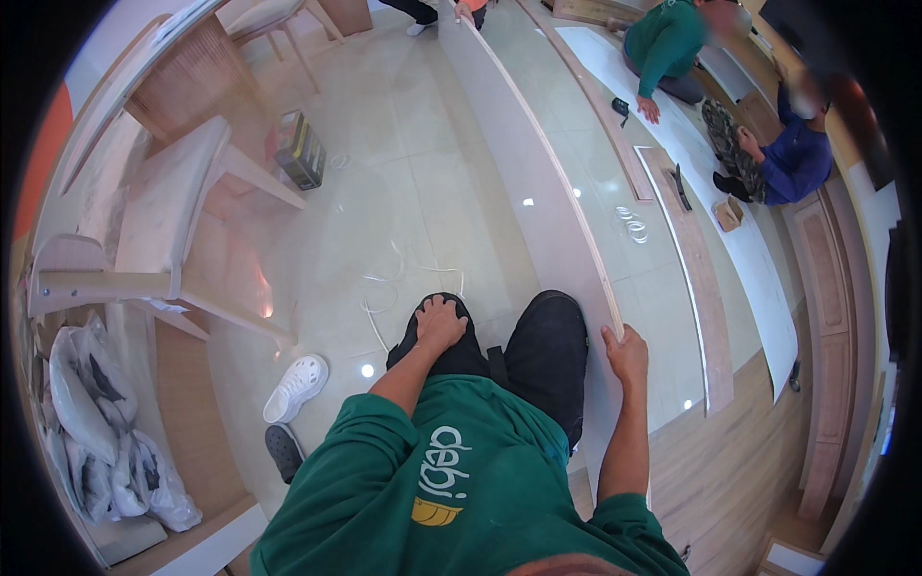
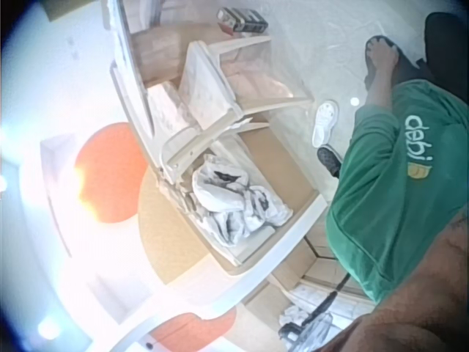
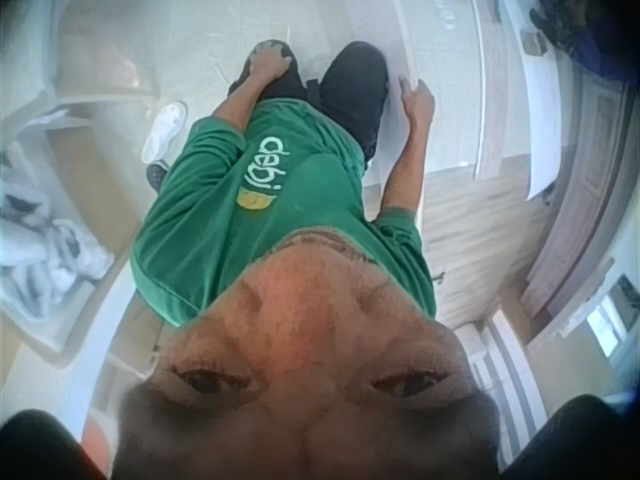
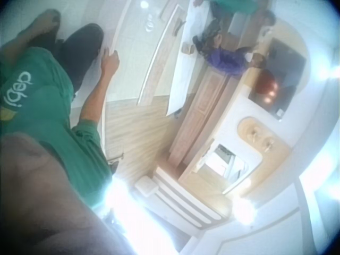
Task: The person kneels on the floor and works with a coworker to assemble a large, curved piece of furniture. They handle long wooden trim pieces and large white panels, positioning them against the structure. The person uses a utility knife to cut a strip of material along the edge of a panel.
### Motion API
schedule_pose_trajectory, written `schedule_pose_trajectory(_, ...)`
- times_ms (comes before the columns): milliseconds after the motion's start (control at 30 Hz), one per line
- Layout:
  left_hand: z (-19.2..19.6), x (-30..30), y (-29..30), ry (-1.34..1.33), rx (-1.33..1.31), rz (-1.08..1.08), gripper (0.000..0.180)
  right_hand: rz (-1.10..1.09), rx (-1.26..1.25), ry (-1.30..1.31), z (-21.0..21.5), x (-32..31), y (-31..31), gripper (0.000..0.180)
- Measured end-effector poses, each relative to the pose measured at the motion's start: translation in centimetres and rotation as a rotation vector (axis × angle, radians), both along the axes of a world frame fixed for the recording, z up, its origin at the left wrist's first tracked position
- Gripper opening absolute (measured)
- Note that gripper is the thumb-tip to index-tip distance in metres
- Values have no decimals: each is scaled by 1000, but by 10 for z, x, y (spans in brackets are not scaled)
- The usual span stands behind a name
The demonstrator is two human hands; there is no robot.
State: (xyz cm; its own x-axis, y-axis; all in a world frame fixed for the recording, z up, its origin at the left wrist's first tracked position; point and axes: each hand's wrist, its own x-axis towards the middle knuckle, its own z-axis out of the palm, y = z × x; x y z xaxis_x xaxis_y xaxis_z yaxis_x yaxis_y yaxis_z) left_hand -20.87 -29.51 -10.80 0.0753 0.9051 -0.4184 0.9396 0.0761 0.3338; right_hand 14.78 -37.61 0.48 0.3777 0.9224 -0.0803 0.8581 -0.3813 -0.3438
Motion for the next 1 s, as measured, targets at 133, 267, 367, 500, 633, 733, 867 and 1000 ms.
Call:
schedule_pose_trajectory(133,2,1,0,2,-3,-3,52,-15,-33,22,3,0,0,53)
schedule_pose_trajectory(267,2,1,0,-2,-9,2,52,-1,-25,27,-1,4,0,53)
schedule_pose_trajectory(367,4,1,2,7,-52,-9,58,1,-32,22,2,2,0,53)
schedule_pose_trajectory(500,4,1,2,4,-52,-11,58,5,3,-13,-1,3,0,51)
schedule_pose_trajectory(633,4,0,2,6,-48,-14,58,-5,-20,30,3,1,0,50)
schedule_pose_trajectory(733,4,1,2,8,-47,-15,58,-12,-27,2,3,1,0,49)
schedule_pose_trajectory(867,2,1,0,6,-9,-4,53,-11,-25,19,1,2,0,50)
schedule_pose_trajectory(1000,4,2,2,12,-40,-18,57,3,-11,16,-2,4,-1,51)
